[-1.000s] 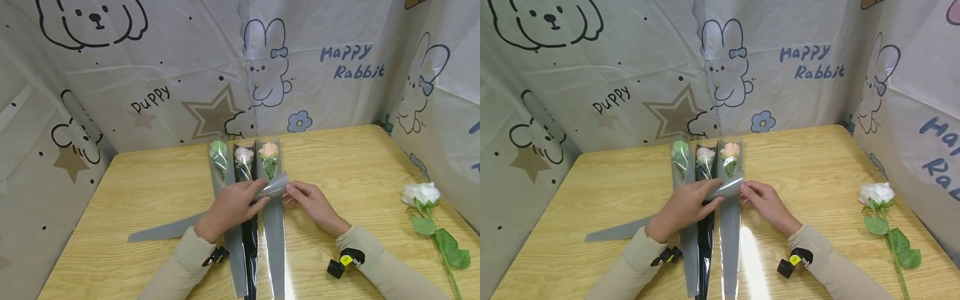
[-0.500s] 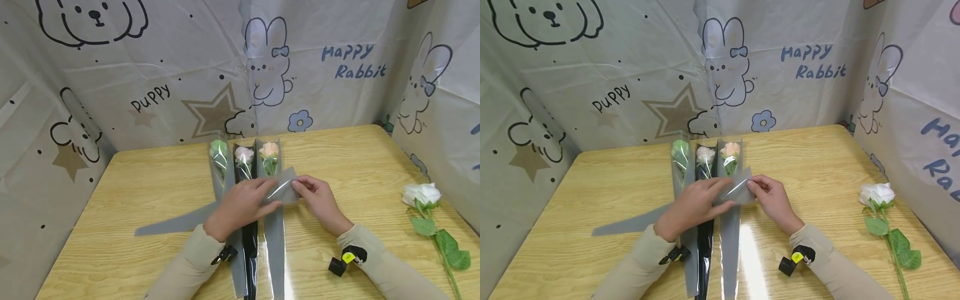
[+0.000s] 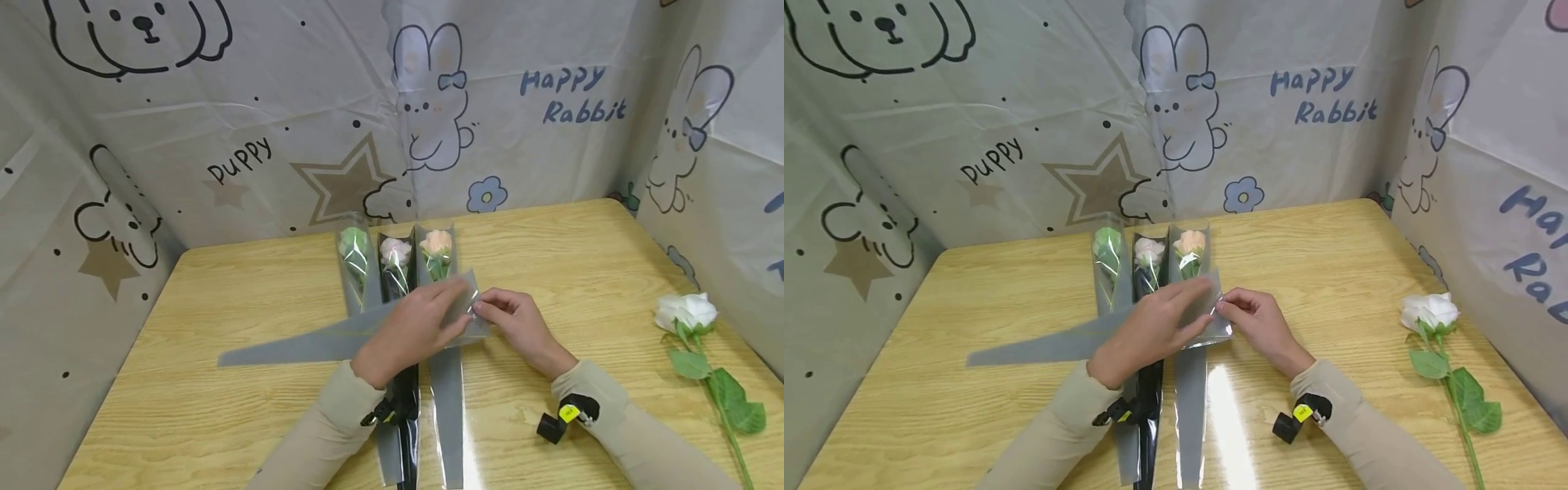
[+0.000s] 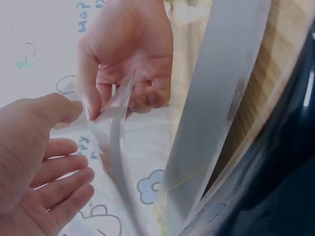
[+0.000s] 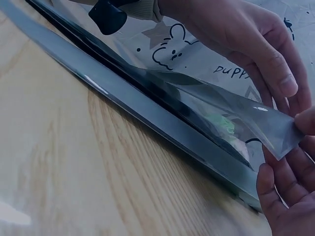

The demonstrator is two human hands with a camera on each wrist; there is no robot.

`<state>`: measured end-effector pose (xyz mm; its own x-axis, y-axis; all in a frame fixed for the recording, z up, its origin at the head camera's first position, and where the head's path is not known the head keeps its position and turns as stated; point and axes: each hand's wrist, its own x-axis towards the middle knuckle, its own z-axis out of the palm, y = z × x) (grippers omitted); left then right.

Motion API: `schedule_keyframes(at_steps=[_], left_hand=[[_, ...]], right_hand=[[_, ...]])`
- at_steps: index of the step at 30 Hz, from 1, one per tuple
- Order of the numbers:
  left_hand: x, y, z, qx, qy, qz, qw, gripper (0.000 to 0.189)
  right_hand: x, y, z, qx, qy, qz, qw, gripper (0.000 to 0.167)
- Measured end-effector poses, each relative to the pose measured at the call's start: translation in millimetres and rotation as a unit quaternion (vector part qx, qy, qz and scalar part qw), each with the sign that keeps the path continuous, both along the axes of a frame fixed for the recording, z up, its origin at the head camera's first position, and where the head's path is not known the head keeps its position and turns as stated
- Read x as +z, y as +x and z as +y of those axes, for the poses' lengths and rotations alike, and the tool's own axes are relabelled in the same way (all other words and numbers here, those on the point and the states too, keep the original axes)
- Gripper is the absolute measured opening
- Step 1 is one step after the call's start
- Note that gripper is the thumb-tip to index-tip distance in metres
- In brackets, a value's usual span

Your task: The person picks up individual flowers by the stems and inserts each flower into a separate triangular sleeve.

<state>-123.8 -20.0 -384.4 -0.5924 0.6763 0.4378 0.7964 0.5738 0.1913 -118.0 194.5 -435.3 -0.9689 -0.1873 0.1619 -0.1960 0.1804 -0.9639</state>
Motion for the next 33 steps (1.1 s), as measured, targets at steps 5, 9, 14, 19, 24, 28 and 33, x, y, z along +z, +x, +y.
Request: schedule_keyframes(at_steps=[5, 9, 14, 19, 24, 28, 33], left_hand=[[-3.7, -1.0, 1.9, -0.012, -0.001, -0.033, 0.9994, 0.039], [-6.4, -1.6, 4.9, -0.012, -0.004, -0.036, 0.9993, 0.035], [-10.6, -2.2, 2.9, -0.007, 0.022, -0.037, 0.9991, 0.036], [-14.6, -4.3, -0.2, -0.001, 0.028, -0.045, 0.9986, 0.037], [-17.2, -7.4, -2.6, 0.004, 0.029, -0.05, 0.9983, 0.037], [-17.8, -7.6, -3.4, -0.009, 0.029, -0.065, 0.9975, 0.038], [-16.9, -7.8, -3.3, -0.015, 0.029, -0.08, 0.9962, 0.039]], right_hand=[[-4.1, -0.7, 2, 0.024, -0.014, 0.003, 0.9996, 0.024], [-5.8, -1.4, 3, 0.032, -0.018, 0.009, 0.9993, 0.024], [-7.7, -1.6, 2, 0.027, -0.026, 0.019, 0.9991, 0.02], [-9.0, -1.5, 1, 0.014, -0.01, 0.024, 0.9996, 0.017], [-7.6, -1.6, 1, 0.01, 0.005, 0.025, 0.9996, 0.019], [-7.3, -1.5, 1, 0.004, 0.014, 0.019, 0.9997, 0.021], [-7.1, -1.3, 3, 0.002, 0.015, 0.01, 0.9998, 0.022]])
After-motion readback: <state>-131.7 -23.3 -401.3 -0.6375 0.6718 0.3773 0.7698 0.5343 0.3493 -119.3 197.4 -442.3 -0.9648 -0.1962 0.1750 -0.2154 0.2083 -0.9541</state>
